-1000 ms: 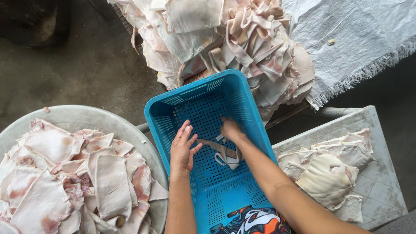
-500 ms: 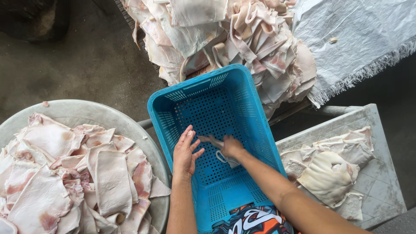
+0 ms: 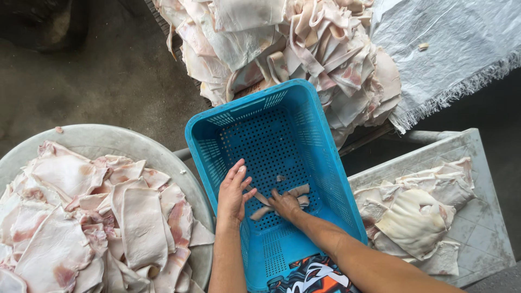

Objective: The person sorts through a large pile of processed animal skin pieces, picking them up one by one and placing them into a blue plastic basket.

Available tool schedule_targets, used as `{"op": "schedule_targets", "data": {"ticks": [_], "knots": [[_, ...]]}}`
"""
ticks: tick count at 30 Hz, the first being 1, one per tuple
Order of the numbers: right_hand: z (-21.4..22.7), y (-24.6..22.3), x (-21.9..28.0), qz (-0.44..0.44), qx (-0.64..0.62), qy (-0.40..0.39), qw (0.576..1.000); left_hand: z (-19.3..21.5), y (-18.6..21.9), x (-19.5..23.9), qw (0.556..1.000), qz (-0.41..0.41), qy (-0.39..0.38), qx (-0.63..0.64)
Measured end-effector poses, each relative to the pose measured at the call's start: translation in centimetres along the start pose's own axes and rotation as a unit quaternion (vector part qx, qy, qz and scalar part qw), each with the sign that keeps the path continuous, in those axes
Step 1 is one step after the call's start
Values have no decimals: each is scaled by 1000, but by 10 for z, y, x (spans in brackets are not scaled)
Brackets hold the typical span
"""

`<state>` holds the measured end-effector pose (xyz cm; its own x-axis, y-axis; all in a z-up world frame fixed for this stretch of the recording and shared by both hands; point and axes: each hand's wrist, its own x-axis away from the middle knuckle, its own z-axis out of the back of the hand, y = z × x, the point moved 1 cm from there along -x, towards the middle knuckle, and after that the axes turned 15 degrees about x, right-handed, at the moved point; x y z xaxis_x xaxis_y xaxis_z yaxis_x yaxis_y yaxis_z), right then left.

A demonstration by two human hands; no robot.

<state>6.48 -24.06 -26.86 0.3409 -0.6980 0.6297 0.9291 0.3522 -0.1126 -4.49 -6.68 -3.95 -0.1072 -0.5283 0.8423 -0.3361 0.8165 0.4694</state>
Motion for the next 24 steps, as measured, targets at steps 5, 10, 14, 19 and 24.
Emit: {"op": "schedule_targets", "data": {"ticks": [5, 10, 14, 19, 24], "knots": [[-8, 6, 0, 25, 28, -11, 999, 1, 3, 7, 1000, -9, -6, -18], [35, 47, 1, -21, -215, -86, 973, 1, 13, 6, 1000, -4, 0, 6], [117, 77, 41, -83, -304, -24, 949, -5, 13, -1, 1000, -15, -18, -10], [208, 95, 82, -91, -350, 102, 927, -17, -9, -7, 993, 7, -10, -118], [248, 100, 83, -47, -402, 194, 894, -23, -33, -10, 990, 21, -80, -118]]}}
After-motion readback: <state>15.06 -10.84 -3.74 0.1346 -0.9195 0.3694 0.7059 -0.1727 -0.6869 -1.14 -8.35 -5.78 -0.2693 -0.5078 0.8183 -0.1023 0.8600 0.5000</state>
